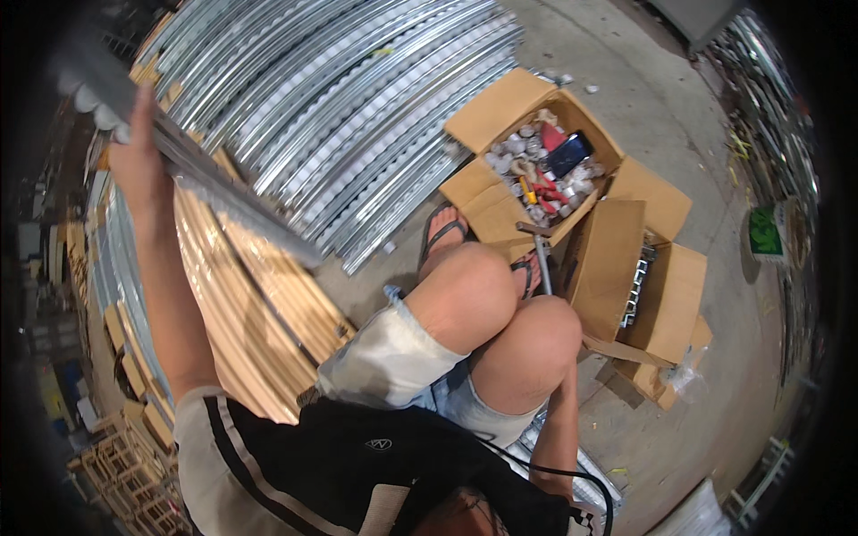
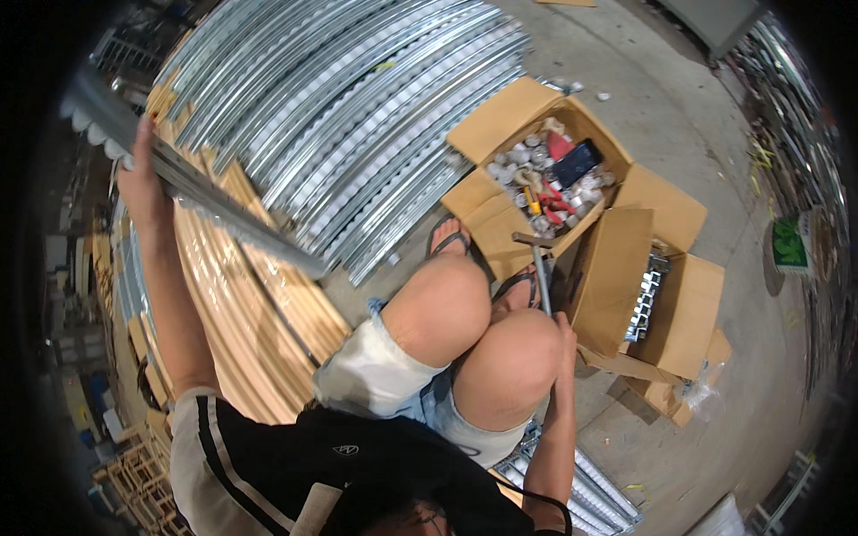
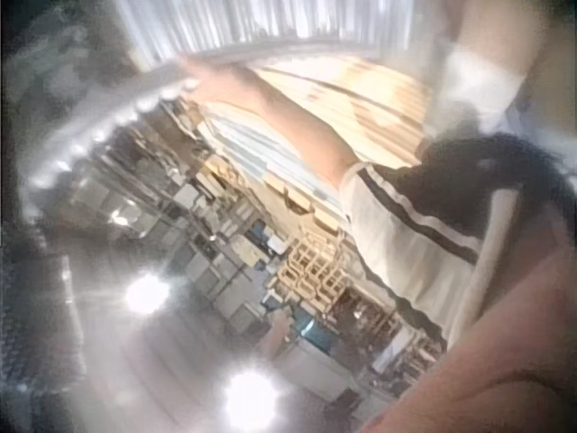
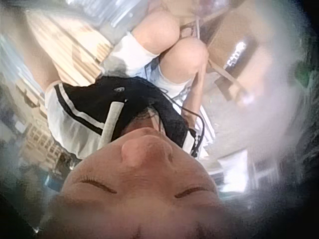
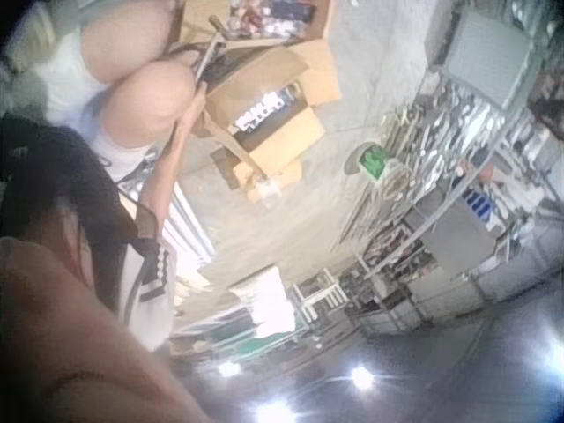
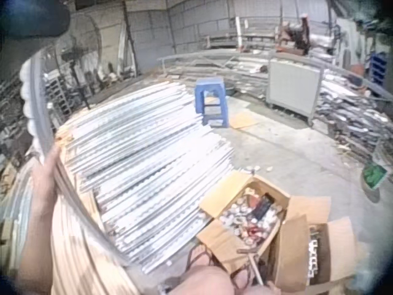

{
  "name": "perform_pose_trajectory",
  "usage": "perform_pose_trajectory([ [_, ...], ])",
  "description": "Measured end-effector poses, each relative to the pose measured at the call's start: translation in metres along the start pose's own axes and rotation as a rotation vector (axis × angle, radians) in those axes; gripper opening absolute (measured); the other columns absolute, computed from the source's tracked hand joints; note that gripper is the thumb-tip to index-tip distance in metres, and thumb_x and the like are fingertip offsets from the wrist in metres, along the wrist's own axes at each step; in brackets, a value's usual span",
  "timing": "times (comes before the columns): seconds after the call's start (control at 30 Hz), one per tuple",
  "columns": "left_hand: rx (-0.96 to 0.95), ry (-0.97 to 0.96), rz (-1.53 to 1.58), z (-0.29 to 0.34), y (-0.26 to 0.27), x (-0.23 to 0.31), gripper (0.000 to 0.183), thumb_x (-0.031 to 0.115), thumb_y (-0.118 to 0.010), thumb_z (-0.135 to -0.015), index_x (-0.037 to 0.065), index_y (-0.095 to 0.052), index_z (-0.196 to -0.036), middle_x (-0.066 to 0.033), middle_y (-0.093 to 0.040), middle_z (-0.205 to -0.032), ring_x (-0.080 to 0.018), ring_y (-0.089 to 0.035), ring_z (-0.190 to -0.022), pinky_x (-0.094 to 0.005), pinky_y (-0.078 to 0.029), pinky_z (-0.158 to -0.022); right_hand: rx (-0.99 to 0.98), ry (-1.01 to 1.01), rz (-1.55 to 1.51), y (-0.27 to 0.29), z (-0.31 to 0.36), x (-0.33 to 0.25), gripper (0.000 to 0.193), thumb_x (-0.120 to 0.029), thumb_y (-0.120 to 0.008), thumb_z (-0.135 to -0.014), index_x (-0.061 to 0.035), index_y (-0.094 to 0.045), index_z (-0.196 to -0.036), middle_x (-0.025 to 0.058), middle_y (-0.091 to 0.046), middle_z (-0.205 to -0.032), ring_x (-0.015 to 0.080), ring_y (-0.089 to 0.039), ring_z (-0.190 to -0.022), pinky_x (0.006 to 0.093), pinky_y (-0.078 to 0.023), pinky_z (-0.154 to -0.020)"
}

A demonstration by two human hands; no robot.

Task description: The person assembles metal roller tracks by picking up metal brackets and rollers from cardboard boxes, attaching them to a long metal rail, and tapping the components into place using a hammer and a screwdriver.

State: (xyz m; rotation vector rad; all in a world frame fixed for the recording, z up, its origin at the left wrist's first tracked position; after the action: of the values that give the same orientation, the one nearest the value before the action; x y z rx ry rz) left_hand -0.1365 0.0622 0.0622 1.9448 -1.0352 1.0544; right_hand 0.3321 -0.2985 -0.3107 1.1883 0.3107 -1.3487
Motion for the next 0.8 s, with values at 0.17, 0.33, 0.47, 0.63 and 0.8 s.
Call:
perform_pose_trajectory([
  [0.17,0.190,0.376,0.350,-0.026,0.070,-0.070,0.027,0.021,-0.073,-0.093,0.002,-0.066,-0.111,-0.0076,-0.067,-0.104,-0.0191,-0.066,-0.090,-0.0348,-0.054,-0.080,0.076,0.083,-0.026,-0.024,0.019,-0.001,0.030,-0.028,-0.055,-0.103,0.0014,-0.061,-0.105,0.0212,-0.069,-0.083,0.0296,-0.067,-0.071,0.0423,-0.051,-0.064],
  [0.33,0.199,0.831,0.435,0.057,0.158,-0.257,0.023,0.021,-0.067,-0.094,0.006,-0.062,-0.109,-0.0091,-0.069,-0.105,-0.0239,-0.068,-0.097,-0.0405,-0.060,-0.082,0.096,0.090,-0.032,-0.042,0.024,-0.006,0.030,-0.028,-0.056,-0.102,0.0014,-0.061,-0.107,0.0216,-0.069,-0.085,0.0303,-0.067,-0.073,0.0423,-0.051,-0.066],
  [0.47,0.426,1.210,0.520,0.184,0.105,-0.333,0.027,0.023,-0.066,-0.092,0.005,-0.062,-0.111,-0.0137,-0.068,-0.114,-0.0329,-0.067,-0.102,-0.0498,-0.059,-0.093,0.131,0.087,-0.004,-0.033,0.021,-0.006,0.030,-0.028,-0.057,-0.102,0.0014,-0.061,-0.108,0.0219,-0.069,-0.087,0.0309,-0.068,-0.075,0.0422,-0.052,-0.067],
  [0.63,0.392,1.357,0.648,0.283,0.041,-0.388,0.028,0.023,-0.062,-0.093,0.005,-0.063,-0.115,-0.0148,-0.068,-0.118,-0.0327,-0.066,-0.111,-0.0517,-0.056,-0.097,0.165,0.070,0.017,-0.017,0.027,-0.006,0.030,-0.027,-0.058,-0.101,0.0014,-0.061,-0.109,0.0223,-0.069,-0.089,0.0316,-0.068,-0.078,0.0422,-0.052,-0.069],
  [0.8,0.325,1.368,0.579,0.323,-0.007,-0.386,0.044,0.035,-0.053,-0.100,0.003,-0.058,-0.129,-0.0187,-0.063,-0.131,-0.0357,-0.062,-0.119,-0.0553,-0.052,-0.102,0.160,0.064,0.074,-0.012,0.027,-0.008,0.031,-0.027,-0.060,-0.100,0.0014,-0.061,-0.111,0.0226,-0.070,-0.091,0.0323,-0.069,-0.080,0.0422,-0.053,-0.071],
])
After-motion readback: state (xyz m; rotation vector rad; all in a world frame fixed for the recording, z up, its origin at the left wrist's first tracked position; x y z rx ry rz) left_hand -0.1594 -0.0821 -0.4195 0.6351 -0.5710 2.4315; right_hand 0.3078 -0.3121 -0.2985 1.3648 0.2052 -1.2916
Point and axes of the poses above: each hand's wrist, its own z-axis away from the middle knuckle, its own y-axis out of the back of the hand, x = y × z, the point moved 2 cm from there along -z, towards the middle knuckle
